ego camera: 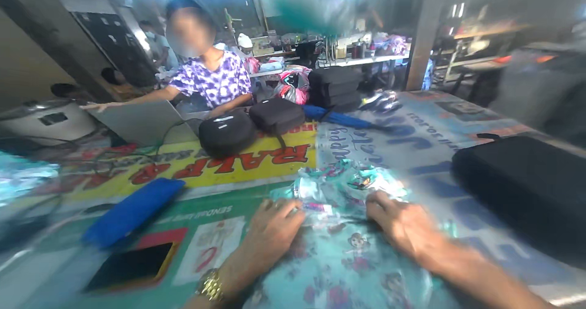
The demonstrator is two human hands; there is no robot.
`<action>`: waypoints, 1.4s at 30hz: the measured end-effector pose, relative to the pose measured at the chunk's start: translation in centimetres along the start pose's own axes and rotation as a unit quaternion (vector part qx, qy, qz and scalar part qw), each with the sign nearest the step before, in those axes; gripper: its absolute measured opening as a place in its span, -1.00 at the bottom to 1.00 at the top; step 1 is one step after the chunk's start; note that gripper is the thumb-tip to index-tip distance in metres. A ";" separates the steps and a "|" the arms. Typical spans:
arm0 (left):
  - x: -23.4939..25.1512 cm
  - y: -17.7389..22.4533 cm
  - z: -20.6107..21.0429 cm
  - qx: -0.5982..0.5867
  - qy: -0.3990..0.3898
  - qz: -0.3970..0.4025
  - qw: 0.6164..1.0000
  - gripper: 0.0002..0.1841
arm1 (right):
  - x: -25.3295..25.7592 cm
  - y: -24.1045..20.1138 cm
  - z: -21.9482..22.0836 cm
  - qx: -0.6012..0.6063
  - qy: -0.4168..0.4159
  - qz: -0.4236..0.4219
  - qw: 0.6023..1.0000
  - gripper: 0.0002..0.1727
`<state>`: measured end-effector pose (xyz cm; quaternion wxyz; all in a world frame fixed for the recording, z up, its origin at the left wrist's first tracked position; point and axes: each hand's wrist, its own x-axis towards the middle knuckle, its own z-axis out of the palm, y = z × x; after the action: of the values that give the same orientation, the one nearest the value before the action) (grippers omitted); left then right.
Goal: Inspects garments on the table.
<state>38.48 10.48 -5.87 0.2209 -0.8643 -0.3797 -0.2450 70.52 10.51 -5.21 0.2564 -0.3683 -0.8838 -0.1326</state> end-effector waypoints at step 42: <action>7.6 1.9 1.7 -0.076 -0.224 -0.140 0.962 -0.72 | -4.0 3.7 -3.1 0.062 -0.173 0.258 0.949 -0.77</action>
<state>44.86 14.46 -3.10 0.0277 -0.8495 -0.5169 -0.1019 76.69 9.45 -4.61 0.1468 -0.5842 -0.7960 0.0585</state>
